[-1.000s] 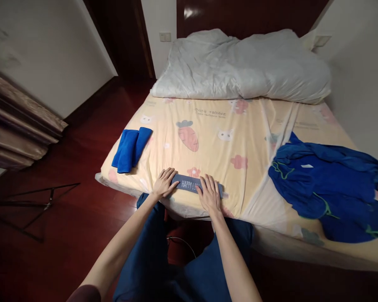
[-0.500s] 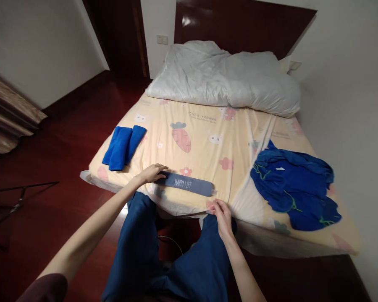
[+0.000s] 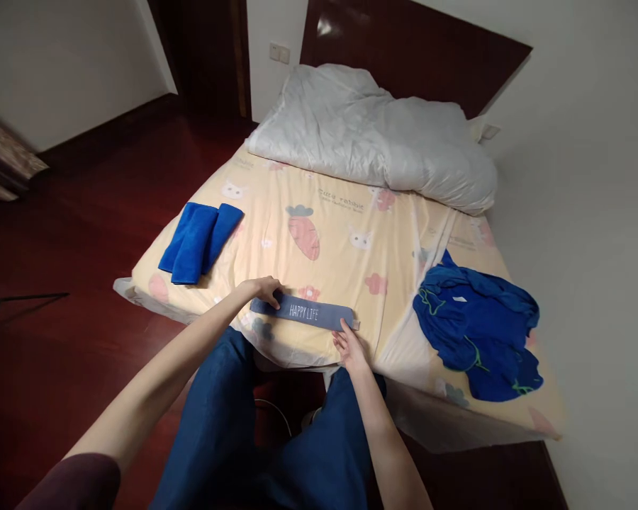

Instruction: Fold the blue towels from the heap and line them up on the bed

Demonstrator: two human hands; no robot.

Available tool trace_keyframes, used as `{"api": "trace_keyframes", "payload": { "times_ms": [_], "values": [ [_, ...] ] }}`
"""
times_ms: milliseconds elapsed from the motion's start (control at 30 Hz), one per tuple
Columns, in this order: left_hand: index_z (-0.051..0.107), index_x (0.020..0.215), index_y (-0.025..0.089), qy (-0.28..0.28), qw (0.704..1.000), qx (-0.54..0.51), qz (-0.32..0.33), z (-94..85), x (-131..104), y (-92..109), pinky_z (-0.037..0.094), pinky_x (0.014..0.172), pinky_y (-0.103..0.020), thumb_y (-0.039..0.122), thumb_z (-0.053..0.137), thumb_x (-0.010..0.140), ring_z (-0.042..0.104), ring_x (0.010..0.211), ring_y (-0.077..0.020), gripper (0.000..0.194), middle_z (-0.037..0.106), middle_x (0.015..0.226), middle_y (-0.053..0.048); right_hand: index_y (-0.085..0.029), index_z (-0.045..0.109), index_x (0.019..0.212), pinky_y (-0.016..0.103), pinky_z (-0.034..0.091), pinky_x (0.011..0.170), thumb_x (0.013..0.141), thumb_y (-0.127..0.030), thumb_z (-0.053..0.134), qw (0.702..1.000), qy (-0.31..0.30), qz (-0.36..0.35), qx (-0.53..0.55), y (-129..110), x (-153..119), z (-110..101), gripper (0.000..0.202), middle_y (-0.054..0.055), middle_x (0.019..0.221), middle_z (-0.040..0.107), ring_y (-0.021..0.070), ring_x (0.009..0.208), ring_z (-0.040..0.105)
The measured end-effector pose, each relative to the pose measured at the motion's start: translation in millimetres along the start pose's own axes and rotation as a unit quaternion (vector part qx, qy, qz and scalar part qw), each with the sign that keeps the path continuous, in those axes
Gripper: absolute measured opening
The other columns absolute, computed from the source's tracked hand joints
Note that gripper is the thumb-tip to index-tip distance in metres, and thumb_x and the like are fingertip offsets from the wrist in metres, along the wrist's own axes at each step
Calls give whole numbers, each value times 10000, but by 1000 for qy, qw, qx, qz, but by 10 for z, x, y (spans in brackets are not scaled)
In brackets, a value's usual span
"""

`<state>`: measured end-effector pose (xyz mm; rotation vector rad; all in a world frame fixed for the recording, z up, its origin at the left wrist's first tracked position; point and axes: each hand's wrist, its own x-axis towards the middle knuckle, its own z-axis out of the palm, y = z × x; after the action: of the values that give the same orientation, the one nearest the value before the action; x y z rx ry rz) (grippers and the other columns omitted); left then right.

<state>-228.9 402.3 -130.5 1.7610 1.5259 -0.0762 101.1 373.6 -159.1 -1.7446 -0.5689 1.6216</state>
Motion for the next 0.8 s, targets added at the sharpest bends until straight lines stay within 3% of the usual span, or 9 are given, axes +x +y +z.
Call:
{"api": "trace_keyframes", "payload": {
  "times_ms": [100, 233, 333, 433, 600, 700, 800],
  "values": [
    [761, 1019, 193, 14, 999, -28, -12, 21, -3, -3, 515, 751, -297, 316, 894, 524, 671, 893, -252, 527, 757, 982, -79, -213, 583, 799, 217, 602, 578, 628, -353, 866, 996, 24, -86, -24, -206, -31, 142, 360, 9, 772, 682, 161, 728, 709],
    [747, 1042, 188, 22, 997, -67, -3, 75, -82, -30, 506, 712, -277, 235, 896, 487, 667, 840, -226, 577, 766, 980, -59, -221, 609, 923, 267, 603, 729, 660, -389, 839, 956, -75, -282, -36, -633, -284, 477, 388, 26, 982, 731, 173, 884, 710],
    [753, 971, 179, 34, 994, -97, 24, 90, -211, -80, 499, 690, -260, 260, 873, 545, 667, 799, -213, 451, 764, 898, -35, -207, 639, 1009, 299, 578, 823, 681, -388, 840, 918, -136, -370, -53, -956, -583, 820, 425, 47, 1055, 732, 182, 950, 697],
    [733, 1017, 176, 86, 988, -118, 55, 72, -439, -181, 498, 781, -259, 346, 832, 650, 663, 925, -226, 417, 749, 998, -48, -183, 641, 1030, 348, 545, 929, 701, -393, 834, 877, -170, -443, -69, -1201, -883, 1182, 435, 69, 1068, 728, 199, 992, 684],
    [688, 1079, 184, 292, 946, -129, 56, 6, -1052, -502, 469, 969, -337, 387, 786, 726, 608, 1089, -270, 419, 698, 1122, -73, -195, 603, 999, 340, 547, 903, 736, -402, 816, 819, -237, -516, -80, -1370, -1323, 1803, 397, 46, 989, 711, 197, 954, 680],
    [684, 1044, 192, 337, 934, -122, 11, -12, -1402, -727, 473, 967, -351, 267, 744, 743, 613, 1055, -269, 316, 703, 1051, -54, -213, 591, 975, 305, 559, 825, 743, -382, 818, 796, -296, -521, -91, -1320, -1534, 2192, 366, 20, 941, 699, 180, 897, 678],
    [667, 1019, 187, 381, 918, -107, -32, 29, -1588, -902, 485, 927, -363, 128, 682, 725, 619, 1038, -288, 300, 702, 1046, -73, -220, 590, 966, 283, 558, 780, 757, -365, 807, 774, -344, -521, -105, -1220, -1663, 2553, 334, 10, 936, 692, 169, 876, 673]
  ]
}}
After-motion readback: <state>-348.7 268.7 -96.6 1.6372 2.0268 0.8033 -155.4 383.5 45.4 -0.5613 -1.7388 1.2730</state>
